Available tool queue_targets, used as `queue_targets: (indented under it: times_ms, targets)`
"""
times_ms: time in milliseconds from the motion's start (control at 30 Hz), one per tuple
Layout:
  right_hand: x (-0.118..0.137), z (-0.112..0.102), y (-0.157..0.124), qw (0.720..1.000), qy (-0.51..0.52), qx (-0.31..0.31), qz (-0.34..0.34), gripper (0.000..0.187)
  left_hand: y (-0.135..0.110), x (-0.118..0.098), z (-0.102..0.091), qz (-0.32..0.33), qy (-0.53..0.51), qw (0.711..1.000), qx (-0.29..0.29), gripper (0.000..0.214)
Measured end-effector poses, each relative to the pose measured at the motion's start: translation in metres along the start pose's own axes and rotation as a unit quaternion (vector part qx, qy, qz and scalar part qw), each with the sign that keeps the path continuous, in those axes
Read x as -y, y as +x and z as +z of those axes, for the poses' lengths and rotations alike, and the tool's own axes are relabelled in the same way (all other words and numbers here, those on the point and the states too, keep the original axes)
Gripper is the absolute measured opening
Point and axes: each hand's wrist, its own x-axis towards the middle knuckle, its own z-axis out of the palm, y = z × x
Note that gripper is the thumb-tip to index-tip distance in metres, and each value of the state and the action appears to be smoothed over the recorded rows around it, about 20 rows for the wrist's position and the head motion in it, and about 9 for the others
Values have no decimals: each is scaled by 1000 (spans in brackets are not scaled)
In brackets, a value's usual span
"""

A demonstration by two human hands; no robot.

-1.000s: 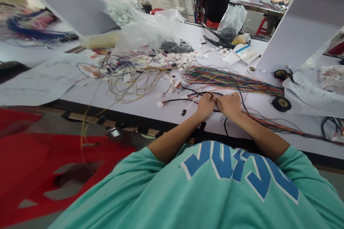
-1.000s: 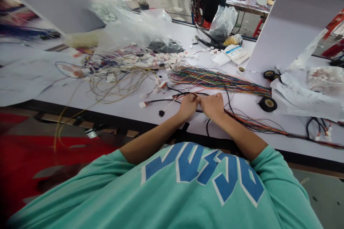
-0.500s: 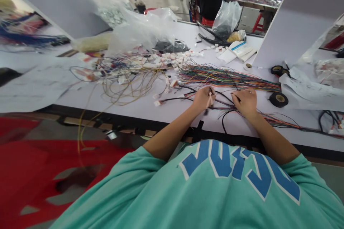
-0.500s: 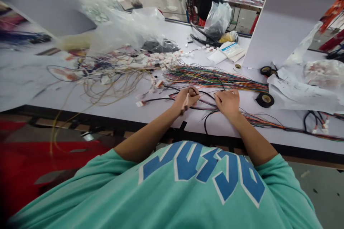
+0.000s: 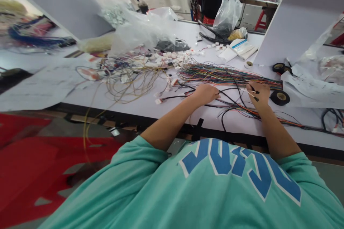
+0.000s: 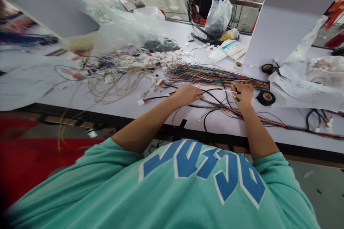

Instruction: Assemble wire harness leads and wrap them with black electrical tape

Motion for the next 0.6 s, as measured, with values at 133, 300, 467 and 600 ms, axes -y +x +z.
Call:
queue_targets:
  times_ms: [133, 300, 467, 600]
  targets:
    - [-22, -4, 5, 993, -43, -26, 107, 32, -3, 16, 7, 90, -31, 995, 13, 41]
    - [-39, -4, 7, 978, -75, 3, 193, 35, -2, 30, 29, 127, 5, 992, 3, 41]
    - [-33, -8, 6, 971, -90, 58, 216, 36, -1, 26, 35, 142, 42, 987, -56, 25]
    - [-32, -11, 6, 964, -95, 81, 233, 37, -5, 24, 27, 106, 60, 992, -20, 31]
